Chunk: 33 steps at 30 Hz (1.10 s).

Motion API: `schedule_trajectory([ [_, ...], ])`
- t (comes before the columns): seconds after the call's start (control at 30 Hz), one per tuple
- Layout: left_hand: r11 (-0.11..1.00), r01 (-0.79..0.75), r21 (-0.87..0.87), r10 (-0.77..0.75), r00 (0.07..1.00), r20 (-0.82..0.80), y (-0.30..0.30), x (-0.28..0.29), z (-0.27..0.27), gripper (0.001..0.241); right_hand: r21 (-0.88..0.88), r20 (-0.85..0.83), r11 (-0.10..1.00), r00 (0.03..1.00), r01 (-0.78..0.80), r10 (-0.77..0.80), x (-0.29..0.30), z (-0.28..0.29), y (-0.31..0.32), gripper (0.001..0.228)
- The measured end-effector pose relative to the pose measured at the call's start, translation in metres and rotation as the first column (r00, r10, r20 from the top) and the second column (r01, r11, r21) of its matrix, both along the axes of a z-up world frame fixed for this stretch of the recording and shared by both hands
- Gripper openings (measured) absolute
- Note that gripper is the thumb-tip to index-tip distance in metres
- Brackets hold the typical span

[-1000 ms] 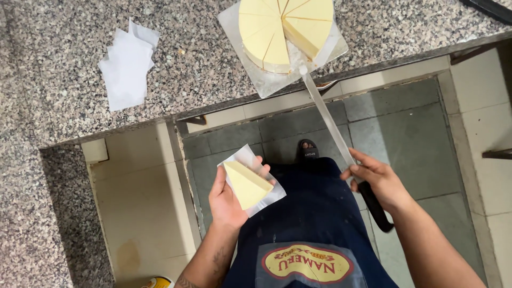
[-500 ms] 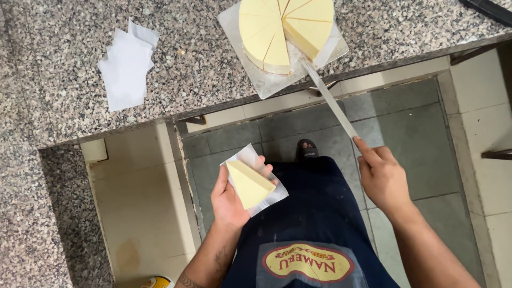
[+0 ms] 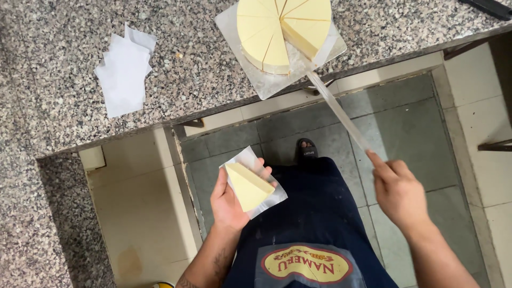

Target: The person lifts a slice of cake from a round cake on the counter using a knife, places the slice on a sheet of parchment paper, folds the paper around the slice, and sets the wrapped slice back on the tray, repeating this for several slices.

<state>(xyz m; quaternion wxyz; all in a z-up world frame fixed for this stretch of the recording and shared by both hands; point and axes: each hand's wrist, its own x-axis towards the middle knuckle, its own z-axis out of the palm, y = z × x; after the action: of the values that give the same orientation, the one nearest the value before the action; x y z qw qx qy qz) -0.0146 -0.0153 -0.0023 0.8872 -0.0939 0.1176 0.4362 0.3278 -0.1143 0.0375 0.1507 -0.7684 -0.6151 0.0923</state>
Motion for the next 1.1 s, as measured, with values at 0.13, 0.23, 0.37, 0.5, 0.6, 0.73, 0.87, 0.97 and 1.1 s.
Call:
schedule_trajectory([
  [0.13,1.0,0.009,0.012,-0.008,0.998,-0.066,0.001,-0.005,-0.002,0.056,-0.035,-0.062,0.993,0.991,0.113,-0.115,0.025,0.011,-0.024,0.045],
  [0.23,1.0,-0.022,0.016,0.022,1.0,-0.001,0.003,0.001,-0.003,0.056,-0.022,-0.068,0.976,0.974,0.215,-0.216,0.065,0.005,-0.017,0.045],
  [0.37,0.998,-0.068,0.0,0.067,0.983,-0.17,-0.004,0.022,-0.002,0.064,0.036,0.002,0.987,0.988,0.156,-0.156,0.122,-0.016,0.036,0.046],
  [0.5,0.992,-0.125,-0.006,0.123,0.982,-0.141,-0.007,0.063,0.005,0.069,0.07,0.132,0.997,0.991,-0.031,0.021,0.186,-0.058,0.134,0.045],
  [0.6,0.984,-0.176,-0.005,0.173,0.973,-0.154,-0.011,0.104,0.01,0.071,0.135,0.129,0.978,0.982,-0.158,0.141,0.212,-0.07,0.205,0.041],
  [0.73,0.972,-0.235,-0.028,0.227,0.96,-0.162,-0.01,0.157,0.019,0.074,0.104,0.164,0.967,0.963,-0.231,0.212,0.234,-0.076,0.267,0.035],
  [0.87,0.964,-0.262,-0.041,0.256,0.959,-0.126,-0.015,0.187,0.02,0.075,0.161,0.27,0.913,0.906,-0.376,0.326,0.239,-0.066,0.298,0.039],
  [0.97,0.958,-0.287,-0.02,0.286,0.958,-0.029,-0.019,0.2,0.024,0.067,0.263,0.398,0.847,0.852,-0.462,0.341,0.24,-0.051,0.3,0.034],
  [1.1,0.976,-0.203,-0.075,0.202,0.979,-0.03,-0.022,0.199,0.014,0.081,0.189,-0.343,0.929,0.865,-0.319,0.367,0.19,-0.02,0.241,0.023],
])
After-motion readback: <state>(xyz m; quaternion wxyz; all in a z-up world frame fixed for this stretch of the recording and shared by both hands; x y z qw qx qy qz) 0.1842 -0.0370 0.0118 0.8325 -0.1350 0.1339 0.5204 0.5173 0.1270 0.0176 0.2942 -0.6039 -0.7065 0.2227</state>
